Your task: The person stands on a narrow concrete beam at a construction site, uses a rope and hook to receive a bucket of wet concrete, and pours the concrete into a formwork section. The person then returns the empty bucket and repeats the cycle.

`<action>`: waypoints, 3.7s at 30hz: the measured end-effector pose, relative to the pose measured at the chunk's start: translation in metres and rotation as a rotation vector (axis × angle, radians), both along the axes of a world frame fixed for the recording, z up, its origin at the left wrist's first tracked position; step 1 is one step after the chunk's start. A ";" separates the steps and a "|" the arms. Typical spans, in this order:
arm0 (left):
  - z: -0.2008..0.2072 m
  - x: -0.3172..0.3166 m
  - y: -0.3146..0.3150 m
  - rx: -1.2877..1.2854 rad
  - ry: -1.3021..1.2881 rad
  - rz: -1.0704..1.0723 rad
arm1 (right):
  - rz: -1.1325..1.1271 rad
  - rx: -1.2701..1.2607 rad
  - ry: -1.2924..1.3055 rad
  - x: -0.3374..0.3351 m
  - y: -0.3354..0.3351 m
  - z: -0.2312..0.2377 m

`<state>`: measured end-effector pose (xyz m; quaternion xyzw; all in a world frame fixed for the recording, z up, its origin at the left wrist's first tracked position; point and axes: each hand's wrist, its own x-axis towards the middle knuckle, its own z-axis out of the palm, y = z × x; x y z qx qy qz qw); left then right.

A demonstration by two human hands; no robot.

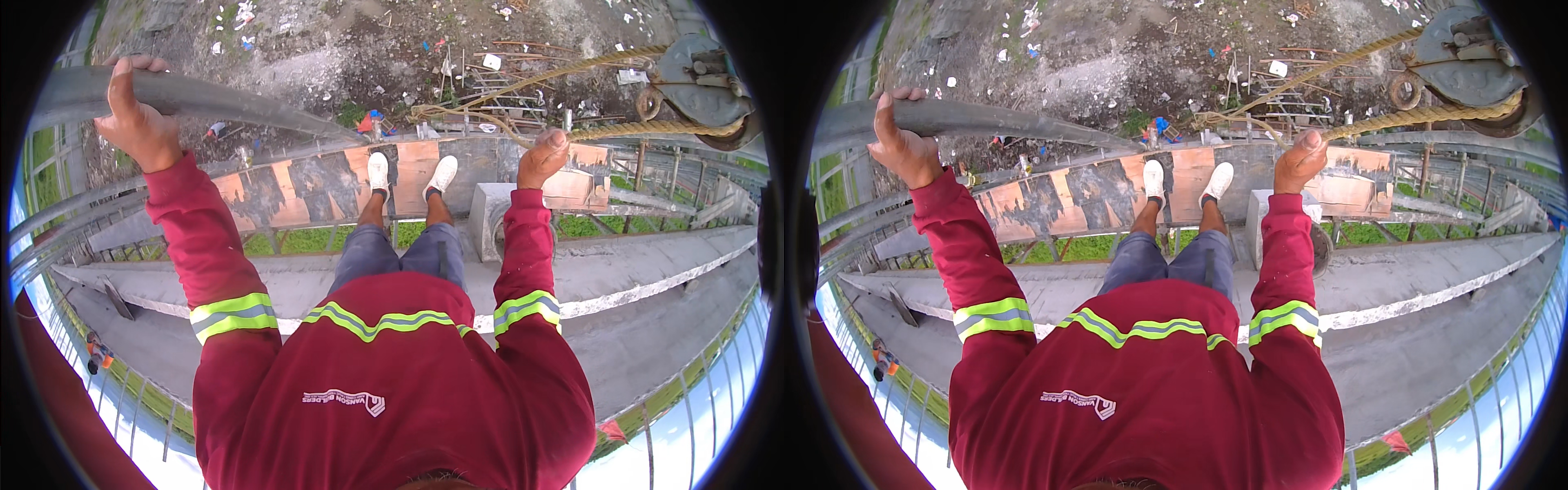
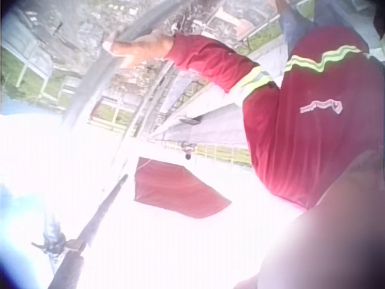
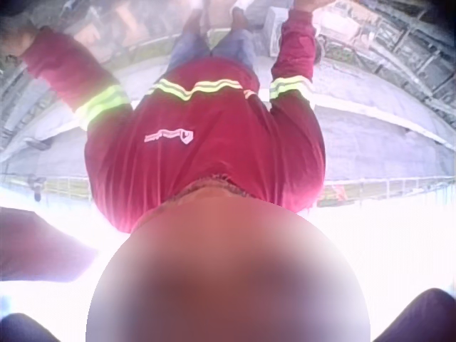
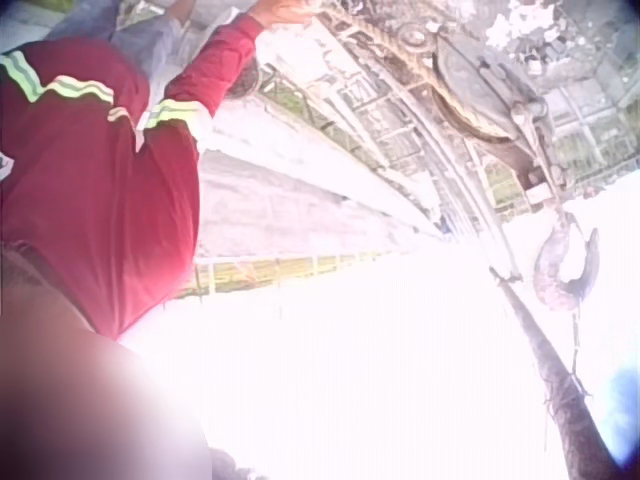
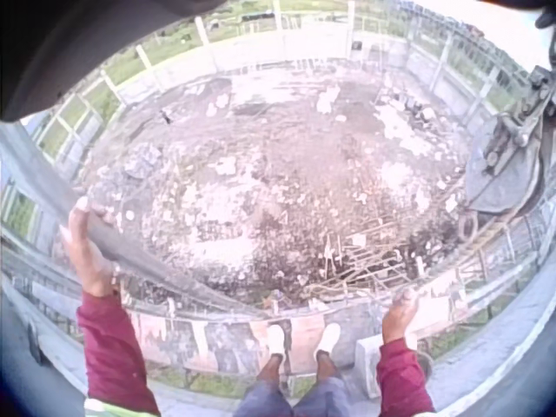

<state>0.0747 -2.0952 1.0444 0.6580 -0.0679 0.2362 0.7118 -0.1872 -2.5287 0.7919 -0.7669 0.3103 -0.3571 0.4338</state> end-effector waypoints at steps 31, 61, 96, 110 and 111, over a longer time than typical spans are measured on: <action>-0.020 0.012 0.045 0.282 -0.080 -0.135 | 0.347 0.277 0.509 -0.075 0.018 -0.082; -0.007 0.009 0.007 0.055 -0.088 -0.017 | 0.018 0.224 -0.415 0.055 0.006 0.190; -0.007 -0.001 0.005 0.049 -0.029 -0.044 | 0.350 0.212 0.317 -0.028 0.067 -0.068; -0.007 0.003 0.011 0.035 -0.049 -0.028 | -0.094 -0.024 -0.298 0.026 0.028 0.036; -0.007 0.003 0.011 -0.008 -0.063 -0.056 | -0.103 -0.018 -0.136 0.014 0.040 -0.002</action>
